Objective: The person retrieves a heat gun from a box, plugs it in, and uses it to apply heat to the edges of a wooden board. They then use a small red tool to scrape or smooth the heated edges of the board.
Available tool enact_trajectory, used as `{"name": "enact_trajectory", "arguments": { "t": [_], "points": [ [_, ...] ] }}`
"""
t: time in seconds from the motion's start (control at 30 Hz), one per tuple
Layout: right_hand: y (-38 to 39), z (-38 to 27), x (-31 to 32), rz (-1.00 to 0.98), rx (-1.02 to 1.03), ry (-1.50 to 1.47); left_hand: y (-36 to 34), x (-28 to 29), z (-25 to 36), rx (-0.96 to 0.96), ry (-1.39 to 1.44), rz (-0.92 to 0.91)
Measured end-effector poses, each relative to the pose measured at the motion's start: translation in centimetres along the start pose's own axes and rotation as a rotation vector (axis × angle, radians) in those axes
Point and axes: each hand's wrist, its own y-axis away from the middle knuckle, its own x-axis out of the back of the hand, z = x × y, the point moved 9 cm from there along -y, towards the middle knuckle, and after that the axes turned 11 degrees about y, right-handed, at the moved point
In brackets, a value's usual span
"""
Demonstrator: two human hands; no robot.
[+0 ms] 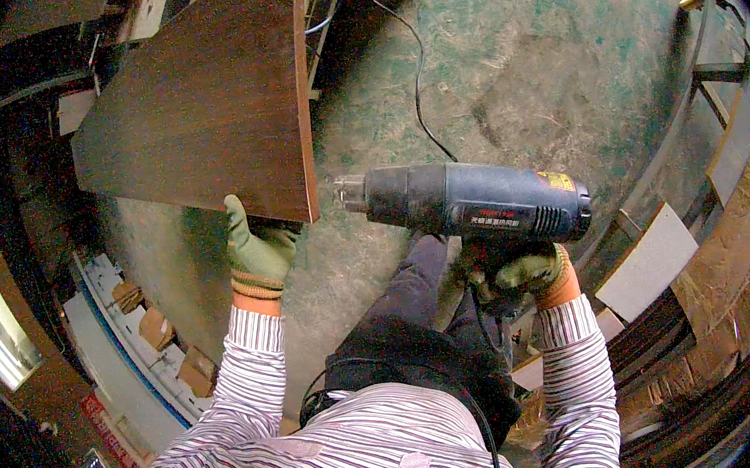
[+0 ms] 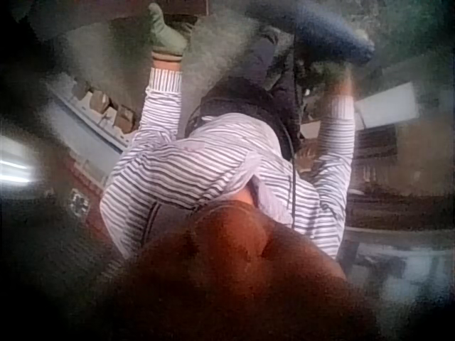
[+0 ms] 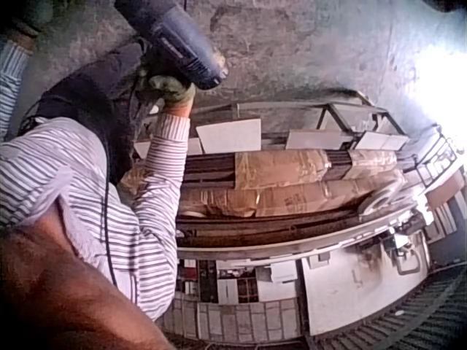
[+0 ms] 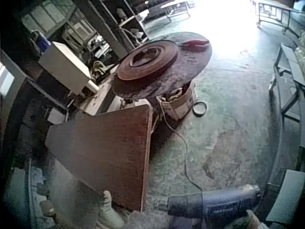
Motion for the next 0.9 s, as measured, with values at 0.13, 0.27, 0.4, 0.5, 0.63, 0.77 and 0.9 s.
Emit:
{"name": "enact_trajectory", "arguments": {
  "t": [0.13, 0.27, 0.4, 0.5, 0.63, 0.77, 0.9],
  "points": [
    [0.5, 0.3, -1.3, -0.108, -0.018, 0.005, 0.0, -0.1, -0.2, 0.019, 0.001, -0.023],
    [0.6, 0.4, -1.3, -0.056, -0.034, -0.035, 0.0, -0.3, -0.1, 0.015, -0.018, -0.057],
    [0.2, 0.5, -1.4, -0.075, -0.025, -0.057, 0.1, -0.2, -0.1, 0.012, -0.032, -0.029],
    [0.3, 0.4, -1.4, -0.074, 0.0, -0.015, 0.1, -0.5, -0.1, 0.002, -0.042, -0.041],
    [0.6, 0.7, -1.3, -0.077, -0.04, -0.055, 0.3, -0.7, -0.1, 0.005, -0.037, -0.037],
    [0.6, 0.6, -1.2, -0.078, -0.006, -0.069, 0.3, -0.8, -0.1, 0.026, -0.021, -0.045],
    [0.5, 0.4, -1.2, -0.076, 0.029, 0.005, 0.2, -0.8, -0.4, 0.039, -0.027, -0.088]
  ]
}}
